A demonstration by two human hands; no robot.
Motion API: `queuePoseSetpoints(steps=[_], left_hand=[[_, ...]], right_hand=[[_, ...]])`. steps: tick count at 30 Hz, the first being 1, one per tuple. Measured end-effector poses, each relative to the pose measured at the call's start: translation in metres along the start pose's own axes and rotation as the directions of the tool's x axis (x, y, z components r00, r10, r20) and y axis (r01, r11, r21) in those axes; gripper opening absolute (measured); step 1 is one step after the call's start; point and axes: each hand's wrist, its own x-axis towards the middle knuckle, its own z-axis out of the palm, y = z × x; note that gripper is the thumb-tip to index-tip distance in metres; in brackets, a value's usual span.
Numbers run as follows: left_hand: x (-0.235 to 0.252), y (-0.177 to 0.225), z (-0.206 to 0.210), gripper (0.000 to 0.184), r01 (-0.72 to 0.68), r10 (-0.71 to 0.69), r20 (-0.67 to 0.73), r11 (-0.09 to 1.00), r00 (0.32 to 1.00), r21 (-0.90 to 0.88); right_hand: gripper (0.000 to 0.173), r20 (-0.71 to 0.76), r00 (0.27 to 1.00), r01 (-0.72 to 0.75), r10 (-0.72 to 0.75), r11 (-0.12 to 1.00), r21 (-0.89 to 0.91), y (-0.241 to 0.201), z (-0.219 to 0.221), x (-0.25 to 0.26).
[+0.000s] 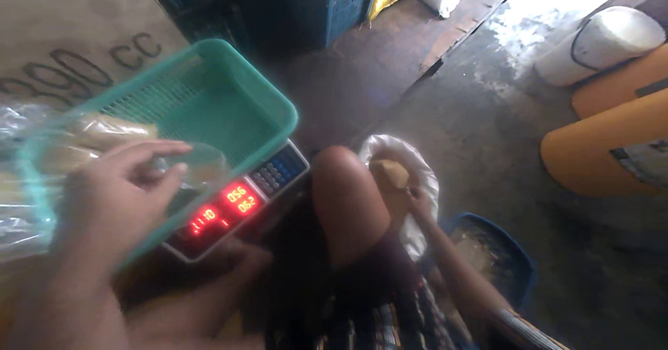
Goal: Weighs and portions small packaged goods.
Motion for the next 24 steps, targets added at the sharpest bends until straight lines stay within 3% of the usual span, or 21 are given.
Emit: queuePoseSetpoints(steps=[4,9,15,20,24], left_hand=[[0.001,-0.007,-0.001,0.031,-0.029,0.03,-0.022,0.998,0.999,0.047],[-0.001,0.016,-0.006,0.021,-0.042,0.043,-0.033,0.998,0.999,0.044],[-0.002,0.039,-0.009,0.021,0.037,-0.037,0.009,0.998,0.999,0.045],[0.006,0.047,-0.013,0.02,0.112,-0.114,0.079,0.993,0.99,0.026],[0.009,0.044,-0.014,0.023,0.084,-0.084,0.134,0.996,0.987,0.001]], right_hand=[[0.03,0.019,0.994,0.104,-0.103,0.994,-0.034,-0.019,-0.027,-0.002],[0.026,0.024,0.976,0.216,-0.215,0.976,-0.003,-0.057,-0.055,-0.003],[0.024,0.063,0.916,0.399,-0.396,0.916,-0.044,-0.123,-0.081,-0.009],[0.024,0.172,0.781,0.622,-0.601,0.773,-0.126,-0.189,-0.098,-0.018],[0.023,0.209,0.671,0.734,-0.711,0.677,-0.052,-0.241,-0.091,-0.029]])
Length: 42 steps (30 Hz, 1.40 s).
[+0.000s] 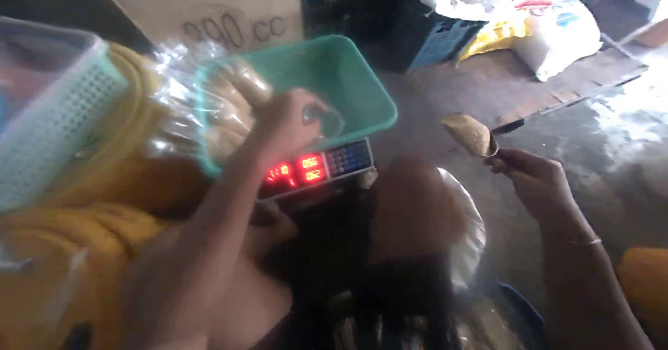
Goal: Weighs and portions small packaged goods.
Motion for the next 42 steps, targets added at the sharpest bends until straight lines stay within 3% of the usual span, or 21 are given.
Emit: queuePoseSetpoints(steps=[9,17,33,37,42], left_hand=[[0.006,-0.005,0.003,0.027,-0.071,0.072,0.016,0.996,0.997,-0.058],[0.008,-0.004,0.002,0.029,-0.124,0.132,0.046,0.982,0.99,-0.142],[0.003,0.013,-0.002,0.044,-0.133,0.153,0.213,0.985,0.965,-0.108],[0.002,0.01,0.001,0.034,-0.183,0.209,0.148,0.968,0.967,-0.17],[0.002,-0.006,-0.003,0.022,-0.33,0.338,0.015,0.925,0.941,-0.188]], right_hand=[[0.017,0.192,0.962,0.179,-0.195,0.979,0.096,-0.117,0.029,0.034],[0.016,0.361,0.876,0.325,-0.321,0.944,0.05,-0.168,0.057,0.035],[0.016,0.482,0.855,0.37,-0.193,0.878,-0.304,-0.217,0.071,0.036],[0.017,0.559,0.823,0.383,-0.098,0.823,-0.419,-0.251,0.08,0.046],[0.019,0.668,0.734,0.551,-0.123,0.682,-0.48,-0.297,0.096,0.055]])
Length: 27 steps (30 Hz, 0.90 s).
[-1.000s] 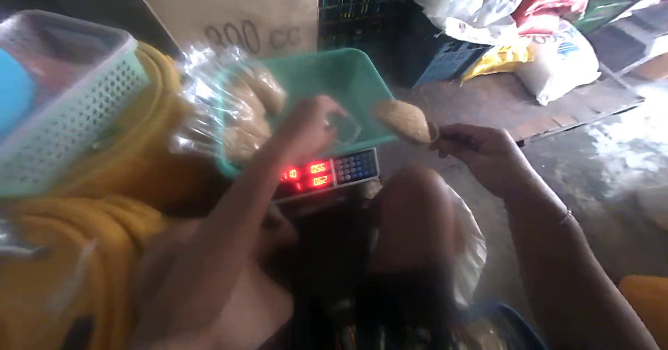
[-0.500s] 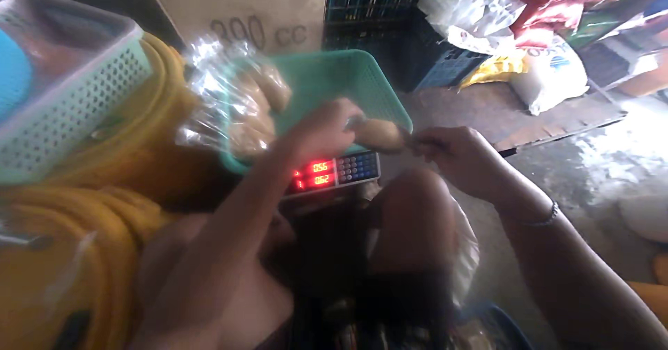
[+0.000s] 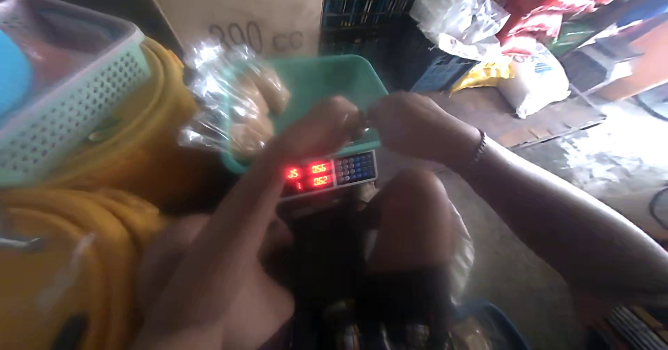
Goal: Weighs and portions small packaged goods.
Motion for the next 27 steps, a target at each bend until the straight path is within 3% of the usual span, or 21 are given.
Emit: queuePoseSetpoints(steps=[3,8,13,27], left_hand=[[-0.004,-0.005,-0.009,0.016,-0.005,0.001,-0.041,0.996,0.999,-0.088],[-0.007,-0.011,-0.014,0.031,-0.016,0.002,-0.054,0.963,0.999,-0.27],[0.0,-0.003,-0.009,0.029,0.09,-0.092,-0.006,0.984,0.996,-0.154],[-0.003,-0.012,-0.013,0.028,0.093,-0.104,-0.085,0.988,0.991,-0.127]], right_hand=[[0.009,0.081,0.996,-0.03,0.042,0.989,-0.144,-0.022,-0.014,0.01],[0.008,0.119,0.99,-0.048,0.072,0.98,-0.194,-0.027,-0.012,0.009],[0.013,0.084,0.995,-0.041,0.052,0.99,-0.134,-0.009,-0.001,0.008],[0.015,0.024,0.995,-0.094,0.095,0.993,-0.066,0.006,-0.003,-0.01]])
